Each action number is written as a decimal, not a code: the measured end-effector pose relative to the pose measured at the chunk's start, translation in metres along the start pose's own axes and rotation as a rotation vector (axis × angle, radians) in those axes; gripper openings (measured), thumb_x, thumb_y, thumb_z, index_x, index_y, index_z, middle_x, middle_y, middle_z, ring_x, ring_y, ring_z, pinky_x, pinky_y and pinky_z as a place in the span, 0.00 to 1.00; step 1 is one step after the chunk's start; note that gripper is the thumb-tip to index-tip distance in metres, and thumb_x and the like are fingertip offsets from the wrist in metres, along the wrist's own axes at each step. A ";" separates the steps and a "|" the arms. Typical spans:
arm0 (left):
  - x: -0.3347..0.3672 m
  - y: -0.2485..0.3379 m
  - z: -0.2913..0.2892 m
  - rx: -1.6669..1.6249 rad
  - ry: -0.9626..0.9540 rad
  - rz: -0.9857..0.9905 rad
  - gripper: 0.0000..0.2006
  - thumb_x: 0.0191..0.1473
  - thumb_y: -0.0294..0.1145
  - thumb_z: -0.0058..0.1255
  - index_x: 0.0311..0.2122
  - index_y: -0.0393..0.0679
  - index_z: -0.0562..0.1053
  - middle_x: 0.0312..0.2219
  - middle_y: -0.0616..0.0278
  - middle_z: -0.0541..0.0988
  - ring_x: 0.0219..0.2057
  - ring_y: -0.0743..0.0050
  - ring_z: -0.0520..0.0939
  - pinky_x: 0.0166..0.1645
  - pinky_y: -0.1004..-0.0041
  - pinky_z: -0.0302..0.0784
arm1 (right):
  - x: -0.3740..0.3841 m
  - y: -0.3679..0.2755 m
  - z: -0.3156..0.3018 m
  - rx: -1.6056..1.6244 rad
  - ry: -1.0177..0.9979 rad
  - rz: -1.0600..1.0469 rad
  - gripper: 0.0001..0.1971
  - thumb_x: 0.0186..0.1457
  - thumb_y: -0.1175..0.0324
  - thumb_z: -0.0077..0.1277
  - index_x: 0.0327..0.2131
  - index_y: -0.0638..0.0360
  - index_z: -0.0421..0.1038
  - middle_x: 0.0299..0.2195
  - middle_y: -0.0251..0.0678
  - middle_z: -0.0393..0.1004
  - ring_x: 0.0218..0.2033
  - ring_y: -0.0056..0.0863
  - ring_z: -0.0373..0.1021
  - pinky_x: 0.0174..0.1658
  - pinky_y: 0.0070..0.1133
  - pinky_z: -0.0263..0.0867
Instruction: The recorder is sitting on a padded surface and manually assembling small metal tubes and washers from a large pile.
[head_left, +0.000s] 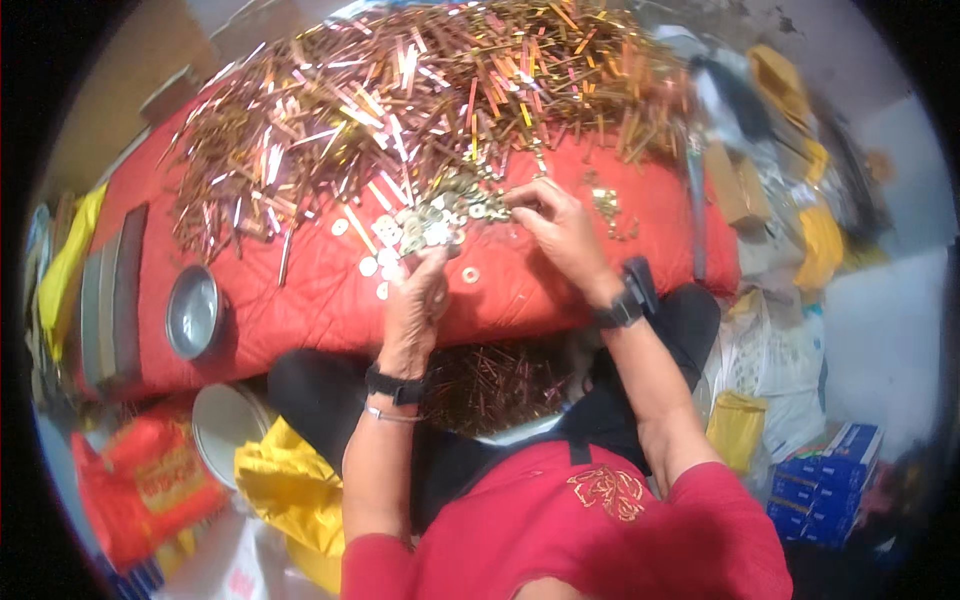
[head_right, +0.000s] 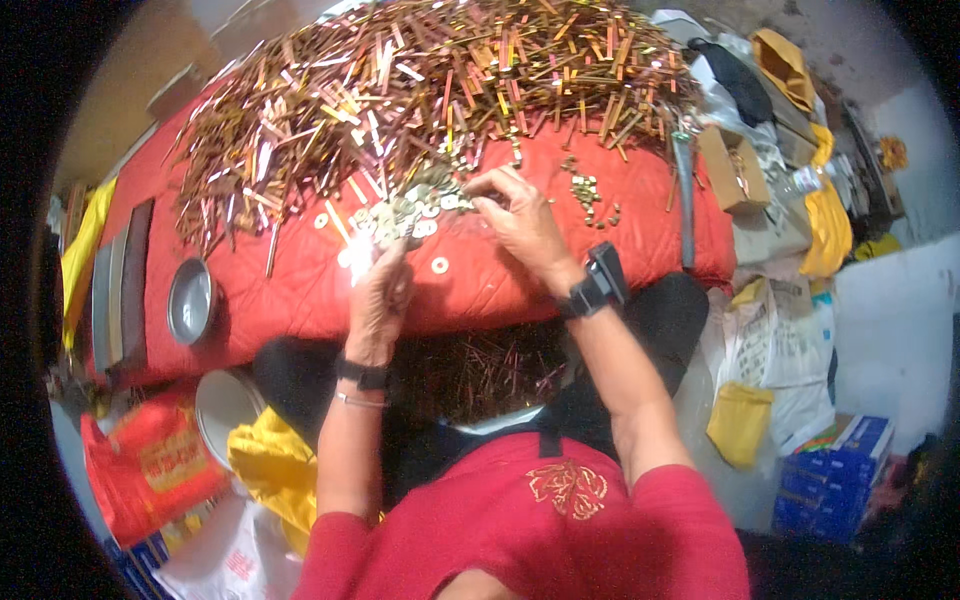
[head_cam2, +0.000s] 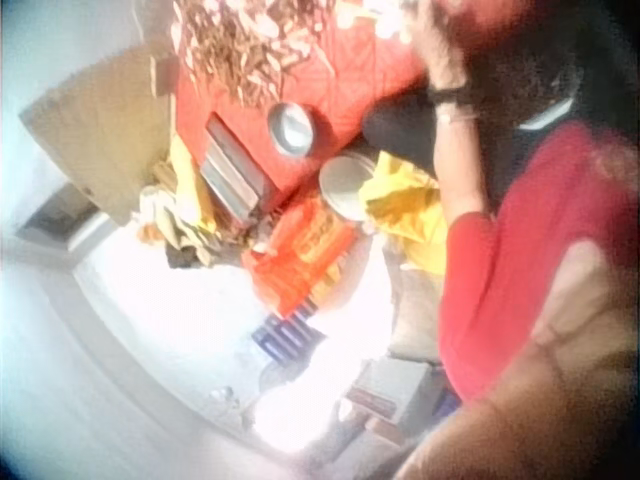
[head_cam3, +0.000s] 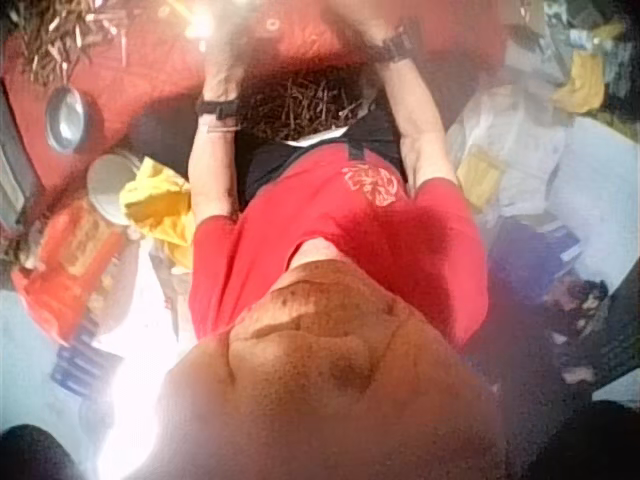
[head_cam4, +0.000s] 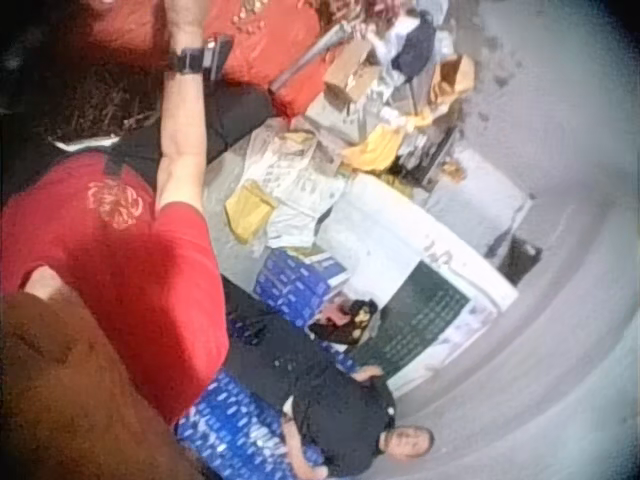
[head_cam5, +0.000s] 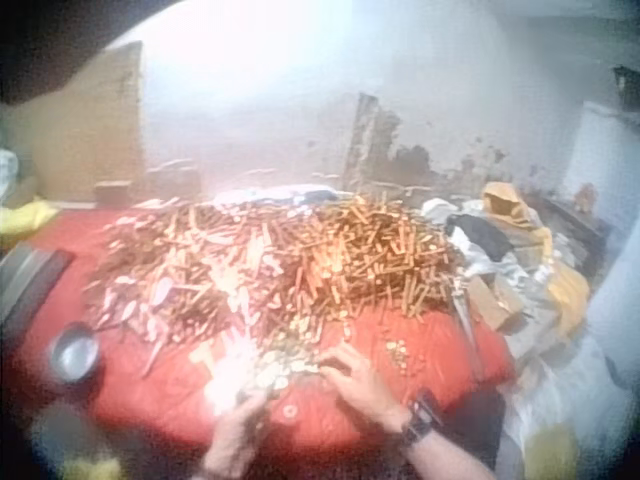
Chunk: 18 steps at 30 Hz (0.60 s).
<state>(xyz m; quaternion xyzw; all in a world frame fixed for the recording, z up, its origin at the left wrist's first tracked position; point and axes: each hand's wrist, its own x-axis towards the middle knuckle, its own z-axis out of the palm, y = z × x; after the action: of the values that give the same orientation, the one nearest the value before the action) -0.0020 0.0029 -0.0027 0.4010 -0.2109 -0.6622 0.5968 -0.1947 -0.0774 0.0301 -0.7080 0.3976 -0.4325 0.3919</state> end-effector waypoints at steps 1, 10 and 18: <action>-0.003 0.002 0.003 0.013 -0.020 -0.007 0.11 0.54 0.36 0.53 0.36 0.38 0.74 0.12 0.80 0.59 0.11 0.92 0.54 0.15 0.85 0.45 | -0.006 -0.006 0.009 0.140 0.004 0.068 0.06 0.52 0.77 0.50 0.35 0.62 0.73 0.33 0.30 0.70 0.32 0.20 0.69 0.38 0.17 0.65; -0.011 0.002 -0.002 0.099 -0.122 -0.002 0.10 0.53 0.35 0.52 0.33 0.38 0.75 0.10 0.78 0.60 0.10 0.91 0.55 0.14 0.84 0.45 | -0.015 -0.018 0.035 0.291 -0.102 -0.030 0.07 0.52 0.80 0.50 0.34 0.61 0.76 0.35 0.29 0.71 0.38 0.17 0.68 0.44 0.17 0.65; -0.016 0.010 0.001 0.138 -0.180 -0.097 0.07 0.51 0.34 0.56 0.29 0.42 0.76 0.12 0.80 0.61 0.12 0.91 0.55 0.17 0.83 0.45 | -0.014 -0.035 0.016 0.175 -0.245 0.126 0.04 0.55 0.76 0.49 0.35 0.62 0.72 0.29 0.31 0.71 0.31 0.20 0.69 0.35 0.19 0.67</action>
<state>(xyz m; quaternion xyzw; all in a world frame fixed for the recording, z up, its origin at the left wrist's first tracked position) 0.0032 0.0164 0.0103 0.3899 -0.2890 -0.7076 0.5136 -0.1763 -0.0486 0.0519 -0.6921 0.3512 -0.3504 0.5243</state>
